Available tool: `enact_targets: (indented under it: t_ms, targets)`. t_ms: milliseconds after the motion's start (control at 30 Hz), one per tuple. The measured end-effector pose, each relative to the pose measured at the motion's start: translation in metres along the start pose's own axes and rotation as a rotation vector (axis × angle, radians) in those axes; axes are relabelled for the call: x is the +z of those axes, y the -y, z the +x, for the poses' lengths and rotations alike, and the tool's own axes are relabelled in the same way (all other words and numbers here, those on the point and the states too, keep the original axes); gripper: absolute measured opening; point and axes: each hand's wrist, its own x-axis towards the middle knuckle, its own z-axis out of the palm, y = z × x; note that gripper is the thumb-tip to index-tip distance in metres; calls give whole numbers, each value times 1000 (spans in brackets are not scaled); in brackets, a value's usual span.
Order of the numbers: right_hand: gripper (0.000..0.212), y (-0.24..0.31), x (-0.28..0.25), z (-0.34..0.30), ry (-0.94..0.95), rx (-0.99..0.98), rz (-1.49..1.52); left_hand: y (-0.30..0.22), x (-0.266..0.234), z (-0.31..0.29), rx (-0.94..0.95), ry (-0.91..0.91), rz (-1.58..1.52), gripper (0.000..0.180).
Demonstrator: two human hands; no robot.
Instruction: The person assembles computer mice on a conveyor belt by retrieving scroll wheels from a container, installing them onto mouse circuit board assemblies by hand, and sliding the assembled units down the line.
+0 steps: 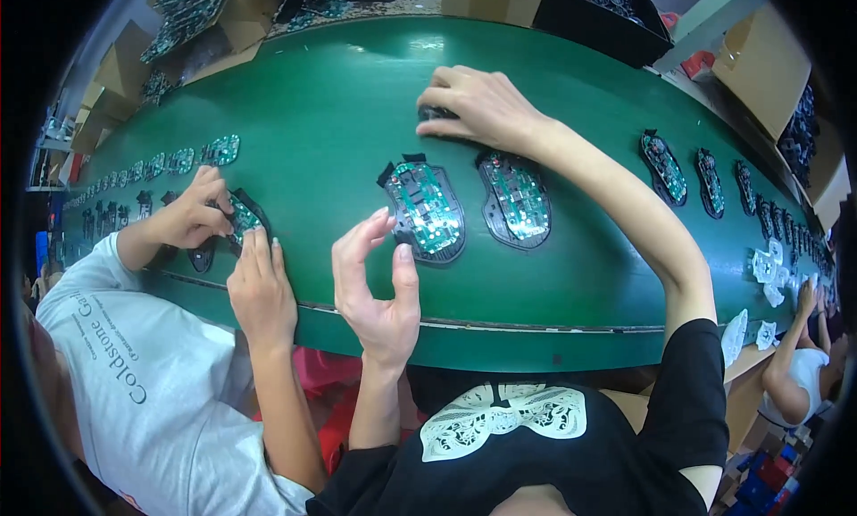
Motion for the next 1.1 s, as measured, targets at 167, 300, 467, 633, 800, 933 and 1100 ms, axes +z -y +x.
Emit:
enact_targets:
  t_ms: [167, 300, 467, 633, 800, 933, 1100]
  targets:
    - [46, 13, -23, -10, 91, 40, 67, 12, -1, -5, -38, -4, 2, 35]
    - [40, -15, -47, -22, 43, 171, 360, 17, 2, -1, -16, 11, -12, 34]
    - [38, -25, -62, -41, 159, 412, 504, 21, -1, 0, 27, 71, 75, 33]
    - [34, -21, -64, -40, 299, 448, 348, 1, 4, 15, 101, 320, 214, 39]
    - [37, -23, -64, -37, 313, 550, 439, -23, 33, 31, 248, 661, 486, 55]
    - [36, -18, -99, -52, 189, 657, 411, -25, 54, 26, 264, 794, 649, 63]
    - [42, 0, -140, -123, 140, 939, 681, -25, 66, 20, 274, 776, 607, 68]
